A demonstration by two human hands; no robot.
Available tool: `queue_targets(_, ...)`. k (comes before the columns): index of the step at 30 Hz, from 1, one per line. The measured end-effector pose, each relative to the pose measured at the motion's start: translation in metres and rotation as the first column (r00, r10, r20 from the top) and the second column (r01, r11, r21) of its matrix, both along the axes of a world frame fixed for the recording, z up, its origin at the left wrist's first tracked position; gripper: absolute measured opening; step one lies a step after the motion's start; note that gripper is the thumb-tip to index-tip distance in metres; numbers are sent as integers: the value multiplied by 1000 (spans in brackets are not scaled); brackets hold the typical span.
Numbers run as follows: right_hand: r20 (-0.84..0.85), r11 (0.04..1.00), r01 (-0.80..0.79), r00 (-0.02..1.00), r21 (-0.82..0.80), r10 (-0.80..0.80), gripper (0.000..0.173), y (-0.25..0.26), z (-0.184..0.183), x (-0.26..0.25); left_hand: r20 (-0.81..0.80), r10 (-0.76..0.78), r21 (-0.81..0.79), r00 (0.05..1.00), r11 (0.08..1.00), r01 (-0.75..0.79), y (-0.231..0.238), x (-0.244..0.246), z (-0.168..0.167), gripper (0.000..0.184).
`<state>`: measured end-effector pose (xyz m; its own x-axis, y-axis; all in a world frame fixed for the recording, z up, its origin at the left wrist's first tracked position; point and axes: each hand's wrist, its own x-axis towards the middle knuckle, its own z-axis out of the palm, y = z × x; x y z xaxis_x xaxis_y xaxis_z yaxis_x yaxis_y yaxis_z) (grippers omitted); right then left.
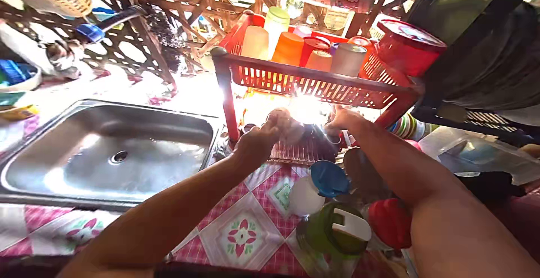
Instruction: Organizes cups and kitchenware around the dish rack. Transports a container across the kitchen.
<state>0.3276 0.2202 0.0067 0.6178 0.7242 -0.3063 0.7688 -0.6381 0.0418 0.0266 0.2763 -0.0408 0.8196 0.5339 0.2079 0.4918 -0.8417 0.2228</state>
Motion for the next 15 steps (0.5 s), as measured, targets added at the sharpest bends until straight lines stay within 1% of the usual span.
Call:
queue_targets(1,36,1000,-6,999,-7,6,93,1,2,-3,-55,10,105,998,994,-4,-11,-18,-1,23)
queue_targets(3,46,1000,-7,999,27,6,90,0,1,-3,-116,18,215,993,977,8,-31,-50,-4,27)
queue_targets(4,40,995,-30,999,95,27,89,-6,1,-6,-103,25,255,994,967,2,-39,-65,-8,25)
queue_targets(5,31,975,-81,997,207,76,86,-17,3,-15,-66,36,287,997,958,-16,-47,-80,-13,21)
queue_targets(6,20,952,-132,991,276,132,86,-28,10,-26,-25,53,304,998,952,-43,-53,-94,-18,19)
queue_targets(7,20,932,-194,980,305,197,87,-37,16,-36,23,72,308,997,948,-76,-59,-108,-21,17)
queue_targets(8,39,915,-273,961,297,274,87,-42,19,-43,57,105,271,993,956,-116,-64,-121,-21,19)
queue_targets(10,106,845,-461,887,270,450,88,-38,5,-37,104,210,67,972,974,-218,-73,-144,-12,28)
queue_targets(11,161,787,-562,827,254,538,89,-29,-9,-26,111,272,-85,956,961,-264,-76,-155,-4,35)
queue_targets(12,178,731,-633,774,256,608,89,-24,-15,-23,121,342,-260,932,917,-302,-80,-165,5,40)
queue_targets(13,175,680,-694,719,236,673,84,-24,-13,-25,147,408,-403,901,857,-322,-83,-173,13,42)
queue_targets(14,177,615,-765,643,192,745,69,-28,-4,-32,174,476,-512,862,791,-334,-89,-178,22,43)
queue_targets(15,198,520,-846,534,120,822,49,-32,6,-40,210,544,-594,812,731,-336,-97,-181,33,43)
